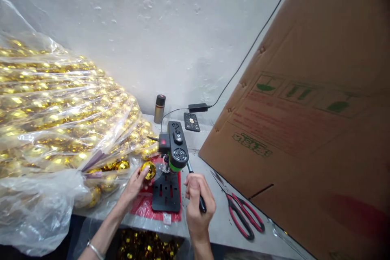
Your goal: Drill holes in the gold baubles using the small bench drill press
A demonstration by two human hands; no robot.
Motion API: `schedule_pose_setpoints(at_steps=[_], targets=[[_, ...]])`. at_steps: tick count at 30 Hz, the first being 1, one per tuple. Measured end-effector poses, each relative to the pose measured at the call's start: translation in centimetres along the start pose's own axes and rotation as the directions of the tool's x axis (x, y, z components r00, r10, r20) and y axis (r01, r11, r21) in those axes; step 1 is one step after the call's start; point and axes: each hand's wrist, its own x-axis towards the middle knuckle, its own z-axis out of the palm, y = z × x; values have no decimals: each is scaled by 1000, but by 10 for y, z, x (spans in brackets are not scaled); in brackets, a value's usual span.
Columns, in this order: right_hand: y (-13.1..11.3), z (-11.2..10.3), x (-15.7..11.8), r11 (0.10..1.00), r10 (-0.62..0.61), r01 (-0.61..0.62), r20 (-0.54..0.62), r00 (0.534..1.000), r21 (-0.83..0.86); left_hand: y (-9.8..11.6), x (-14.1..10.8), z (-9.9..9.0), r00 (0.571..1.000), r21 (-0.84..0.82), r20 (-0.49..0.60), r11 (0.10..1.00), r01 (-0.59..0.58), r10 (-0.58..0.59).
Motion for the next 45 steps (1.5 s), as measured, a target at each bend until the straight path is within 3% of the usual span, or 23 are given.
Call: schedule_pose_setpoints(at_steps=[3, 8, 16, 23, 27, 32, 38, 45], targets=[[0, 0, 2, 1000, 4, -4, 21, 1000, 7, -11, -11, 16, 988, -96, 73, 986, 140, -133], [1, -2, 2, 1000, -16, 16, 40, 999, 2, -21, -13, 29, 978, -48, 147, 987, 154, -145], [1, -3, -1, 1000, -25, 25, 60, 998, 4, -30, -17, 32, 983, 237, 181, 971, -3, -41], [0, -4, -2, 999, -32, 32, 58, 998, -5, -20, -18, 22, 943, 452, 293, 847, -280, 156], [-2, -4, -2, 999, -37, 37, 55, 998, -13, -17, -17, 26, 940, 553, 307, 777, -301, 146], [-2, -5, 0, 999, -41, 42, 57, 998, -17, -28, -15, 43, 922, 636, 268, 668, -388, 280], [-4, -8, 0, 998, -63, 64, 77, 995, -15, -47, -13, 46, 914, 600, 278, 689, -406, 296], [11, -3, -16, 994, -103, 104, 15, 995, -30, -46, -15, 46, 910, 605, 289, 680, -414, 297]])
